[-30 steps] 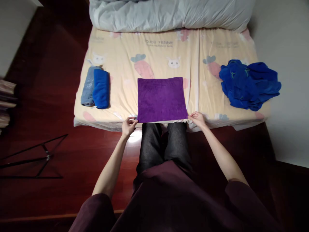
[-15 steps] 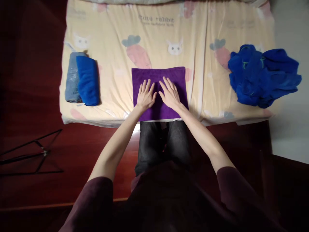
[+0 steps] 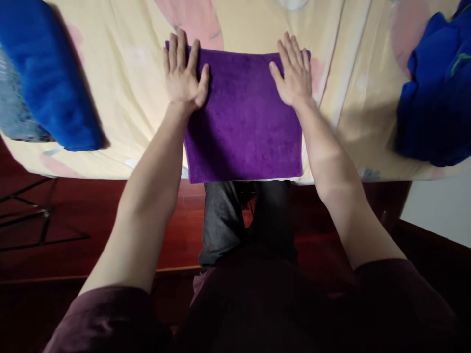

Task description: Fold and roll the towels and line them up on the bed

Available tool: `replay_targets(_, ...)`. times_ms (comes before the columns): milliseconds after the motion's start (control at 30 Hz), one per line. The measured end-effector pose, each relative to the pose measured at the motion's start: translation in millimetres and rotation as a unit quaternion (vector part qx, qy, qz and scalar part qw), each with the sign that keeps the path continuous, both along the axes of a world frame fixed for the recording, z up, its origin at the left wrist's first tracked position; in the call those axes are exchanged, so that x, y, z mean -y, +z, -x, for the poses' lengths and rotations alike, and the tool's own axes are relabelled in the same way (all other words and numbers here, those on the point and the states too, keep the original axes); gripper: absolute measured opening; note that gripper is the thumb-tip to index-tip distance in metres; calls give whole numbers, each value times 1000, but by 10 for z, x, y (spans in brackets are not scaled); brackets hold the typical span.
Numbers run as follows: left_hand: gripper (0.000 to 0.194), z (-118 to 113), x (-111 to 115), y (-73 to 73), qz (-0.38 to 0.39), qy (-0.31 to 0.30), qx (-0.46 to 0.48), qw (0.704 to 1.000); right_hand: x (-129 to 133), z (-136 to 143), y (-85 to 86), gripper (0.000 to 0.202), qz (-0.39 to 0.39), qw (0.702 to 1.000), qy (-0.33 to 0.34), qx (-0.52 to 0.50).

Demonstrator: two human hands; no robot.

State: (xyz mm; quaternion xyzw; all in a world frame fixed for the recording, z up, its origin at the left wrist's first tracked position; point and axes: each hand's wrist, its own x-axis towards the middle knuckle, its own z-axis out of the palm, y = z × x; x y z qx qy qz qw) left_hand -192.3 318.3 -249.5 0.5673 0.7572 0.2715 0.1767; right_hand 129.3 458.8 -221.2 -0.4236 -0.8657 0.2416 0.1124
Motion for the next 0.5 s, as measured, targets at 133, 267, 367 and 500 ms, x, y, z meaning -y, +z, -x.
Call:
replay_targets(133, 77, 68, -54, 56, -15, -7, -4, 1000, -251, -81, -115, 63, 16, 997, -19, -76)
replay_targets(267, 83, -305, 115, 290, -35, -34, -5, 999, 176, 85, 67, 69, -24, 996, -32, -74)
replay_targets(367, 79, -665, 487, 387, -30, -80, 2, 996, 874, 123, 267, 64, -41, 997, 39, -56)
replay_targets(500, 67, -806, 1115, 366, -22, -62, 21, 998, 1502, -248, 265, 65, 16, 998, 63, -17)
